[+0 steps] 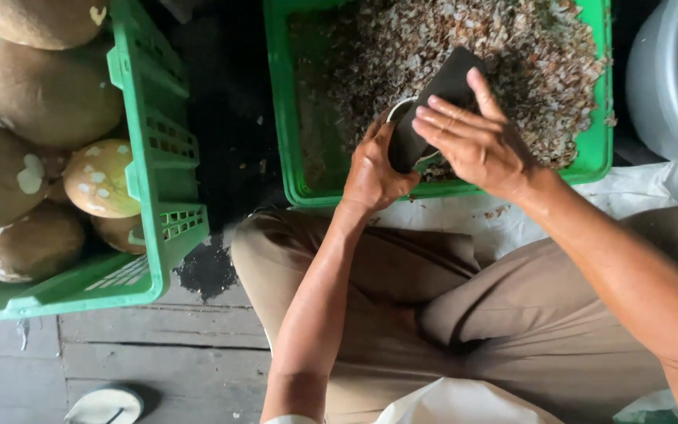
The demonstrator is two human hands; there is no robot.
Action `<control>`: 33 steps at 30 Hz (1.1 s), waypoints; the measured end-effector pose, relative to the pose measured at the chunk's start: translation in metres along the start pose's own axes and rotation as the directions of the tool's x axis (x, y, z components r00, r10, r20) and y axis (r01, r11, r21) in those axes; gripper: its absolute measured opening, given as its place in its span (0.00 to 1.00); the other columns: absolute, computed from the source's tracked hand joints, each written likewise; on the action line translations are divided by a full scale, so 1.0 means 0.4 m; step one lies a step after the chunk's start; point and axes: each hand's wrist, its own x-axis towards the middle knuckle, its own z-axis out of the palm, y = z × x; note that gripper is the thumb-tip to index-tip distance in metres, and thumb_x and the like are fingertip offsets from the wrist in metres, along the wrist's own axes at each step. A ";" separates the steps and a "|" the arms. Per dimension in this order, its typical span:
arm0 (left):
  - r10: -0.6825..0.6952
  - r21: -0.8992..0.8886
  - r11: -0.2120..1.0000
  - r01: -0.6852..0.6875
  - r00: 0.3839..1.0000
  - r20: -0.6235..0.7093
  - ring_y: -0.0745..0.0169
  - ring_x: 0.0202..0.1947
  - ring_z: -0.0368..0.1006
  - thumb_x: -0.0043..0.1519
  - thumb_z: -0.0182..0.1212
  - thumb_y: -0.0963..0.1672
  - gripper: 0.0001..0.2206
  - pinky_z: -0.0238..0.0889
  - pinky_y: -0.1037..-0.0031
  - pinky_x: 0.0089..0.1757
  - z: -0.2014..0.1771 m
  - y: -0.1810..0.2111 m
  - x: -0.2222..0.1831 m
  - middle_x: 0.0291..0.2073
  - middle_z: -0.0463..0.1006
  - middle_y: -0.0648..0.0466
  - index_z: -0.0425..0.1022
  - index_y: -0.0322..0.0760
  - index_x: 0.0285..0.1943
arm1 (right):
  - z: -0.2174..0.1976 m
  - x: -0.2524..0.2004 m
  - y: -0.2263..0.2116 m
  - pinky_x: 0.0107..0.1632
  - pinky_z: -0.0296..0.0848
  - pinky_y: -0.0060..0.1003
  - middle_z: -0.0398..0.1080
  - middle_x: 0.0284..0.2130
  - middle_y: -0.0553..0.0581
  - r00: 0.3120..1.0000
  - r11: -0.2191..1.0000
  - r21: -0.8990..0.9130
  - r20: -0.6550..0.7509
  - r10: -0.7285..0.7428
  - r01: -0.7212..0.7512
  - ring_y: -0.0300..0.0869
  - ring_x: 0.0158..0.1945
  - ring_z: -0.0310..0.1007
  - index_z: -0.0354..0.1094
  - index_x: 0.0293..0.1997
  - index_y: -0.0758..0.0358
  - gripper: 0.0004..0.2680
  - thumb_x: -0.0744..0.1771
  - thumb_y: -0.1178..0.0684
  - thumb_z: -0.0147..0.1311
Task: Sharpening a large blade using a small sharpening stone while sitting on the floor
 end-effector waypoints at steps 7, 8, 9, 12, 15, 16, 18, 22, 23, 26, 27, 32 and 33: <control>-0.071 0.036 0.997 0.072 0.997 -0.038 0.43 0.66 0.66 0.37 0.69 0.45 0.33 0.67 0.64 0.53 -0.031 0.011 -0.033 0.69 0.62 0.36 0.72 0.29 0.56 | 0.007 -0.015 0.024 0.72 0.51 0.71 0.77 0.54 0.61 1.000 0.998 0.068 -0.014 0.014 -0.013 0.55 0.61 0.76 0.77 0.55 0.61 0.08 0.71 0.62 0.57; -0.066 0.027 0.997 0.067 0.997 -0.037 0.44 0.66 0.65 0.37 0.68 0.45 0.31 0.67 0.65 0.53 -0.042 0.015 -0.039 0.68 0.63 0.36 0.73 0.28 0.53 | 0.009 -0.012 0.014 0.71 0.54 0.68 0.76 0.55 0.62 1.000 0.998 0.070 -0.014 0.009 -0.008 0.55 0.62 0.75 0.76 0.56 0.64 0.08 0.71 0.61 0.56; -0.059 0.018 0.998 0.060 0.997 -0.039 0.45 0.67 0.64 0.37 0.68 0.44 0.29 0.67 0.66 0.53 -0.053 0.019 -0.040 0.67 0.65 0.35 0.73 0.27 0.50 | 0.010 -0.006 0.007 0.71 0.57 0.66 0.75 0.56 0.63 1.000 0.998 0.070 -0.017 0.001 0.000 0.55 0.63 0.73 0.75 0.56 0.67 0.08 0.71 0.61 0.54; -0.032 0.034 0.999 0.035 0.997 -0.071 0.46 0.55 0.74 0.37 0.67 0.44 0.23 0.68 0.64 0.44 -0.059 0.023 -0.053 0.55 0.74 0.42 0.72 0.28 0.42 | 0.016 -0.002 0.001 0.70 0.58 0.64 0.75 0.56 0.63 1.000 0.995 0.101 -0.024 0.010 -0.008 0.55 0.62 0.73 0.75 0.56 0.65 0.08 0.71 0.60 0.55; -0.187 0.037 0.981 0.191 0.979 -0.081 0.33 0.60 0.70 0.36 0.71 0.43 0.34 0.67 0.52 0.57 -0.039 0.017 -0.065 0.63 0.70 0.40 0.74 0.32 0.57 | 0.061 -0.024 0.007 0.73 0.54 0.54 0.76 0.56 0.54 0.991 0.993 0.088 -0.107 0.086 -0.077 0.46 0.62 0.73 0.77 0.54 0.54 0.08 0.70 0.55 0.59; -0.184 0.036 0.982 0.188 0.980 -0.081 0.33 0.60 0.70 0.36 0.71 0.43 0.34 0.67 0.52 0.57 -0.044 0.020 -0.064 0.63 0.70 0.40 0.74 0.32 0.57 | 0.063 -0.018 0.008 0.73 0.54 0.54 0.76 0.56 0.54 0.991 0.993 0.084 -0.107 0.086 -0.078 0.46 0.62 0.73 0.77 0.54 0.54 0.08 0.70 0.55 0.59; -0.162 0.015 0.986 0.164 0.982 -0.098 0.32 0.61 0.69 0.37 0.71 0.43 0.33 0.67 0.52 0.57 -0.041 0.027 -0.064 0.63 0.70 0.39 0.74 0.32 0.57 | 0.060 -0.022 0.009 0.72 0.52 0.55 0.76 0.56 0.54 0.991 0.994 0.073 -0.109 0.083 -0.075 0.45 0.62 0.73 0.77 0.55 0.53 0.08 0.70 0.54 0.59; 0.097 0.034 0.995 -0.093 0.985 -0.143 0.36 0.62 0.67 0.40 0.65 0.44 0.31 0.66 0.60 0.55 -0.034 -0.023 -0.065 0.57 0.72 0.34 0.71 0.23 0.55 | 0.030 -0.004 0.003 0.70 0.55 0.68 0.76 0.54 0.62 0.999 0.996 0.085 -0.048 0.010 -0.006 0.54 0.61 0.74 0.77 0.53 0.64 0.07 0.71 0.59 0.55; 0.093 0.022 0.996 -0.091 0.984 -0.152 0.37 0.61 0.68 0.40 0.65 0.44 0.30 0.66 0.60 0.55 -0.032 -0.027 -0.064 0.57 0.72 0.34 0.71 0.24 0.54 | 0.030 -0.004 0.004 0.70 0.53 0.68 0.75 0.54 0.62 0.999 0.996 0.093 -0.033 0.012 -0.009 0.55 0.62 0.73 0.76 0.54 0.64 0.07 0.71 0.59 0.55; 0.053 -0.024 0.998 -0.057 0.987 -0.150 0.38 0.60 0.68 0.40 0.66 0.45 0.30 0.66 0.59 0.54 -0.031 -0.030 -0.067 0.57 0.71 0.35 0.71 0.25 0.54 | 0.026 -0.001 0.002 0.71 0.51 0.69 0.75 0.55 0.62 1.000 0.996 0.091 0.001 0.018 -0.018 0.54 0.62 0.73 0.75 0.56 0.63 0.08 0.71 0.59 0.56; 0.009 -0.041 0.999 -0.015 0.990 -0.138 0.39 0.60 0.67 0.40 0.68 0.46 0.31 0.66 0.58 0.52 -0.037 -0.032 -0.073 0.58 0.70 0.36 0.71 0.26 0.54 | 0.029 0.003 -0.004 0.72 0.49 0.69 0.74 0.56 0.61 1.000 0.995 0.098 0.009 0.023 -0.024 0.53 0.62 0.73 0.75 0.57 0.62 0.09 0.70 0.60 0.57; -0.018 -0.061 0.998 0.008 0.987 -0.158 0.38 0.60 0.68 0.42 0.68 0.48 0.33 0.66 0.59 0.54 -0.020 -0.061 -0.073 0.59 0.70 0.35 0.71 0.26 0.57 | 0.023 0.017 -0.005 0.73 0.49 0.69 0.73 0.56 0.61 0.996 0.992 0.116 0.081 0.030 -0.040 0.53 0.63 0.72 0.74 0.58 0.63 0.10 0.69 0.60 0.60; -0.029 -0.082 0.996 0.016 0.987 -0.158 0.39 0.59 0.68 0.42 0.67 0.48 0.32 0.67 0.59 0.53 -0.017 -0.058 -0.073 0.57 0.70 0.37 0.71 0.27 0.56 | 0.019 0.021 -0.002 0.73 0.49 0.69 0.74 0.55 0.61 0.995 0.993 0.117 0.094 0.017 -0.027 0.54 0.61 0.74 0.75 0.57 0.62 0.11 0.68 0.59 0.63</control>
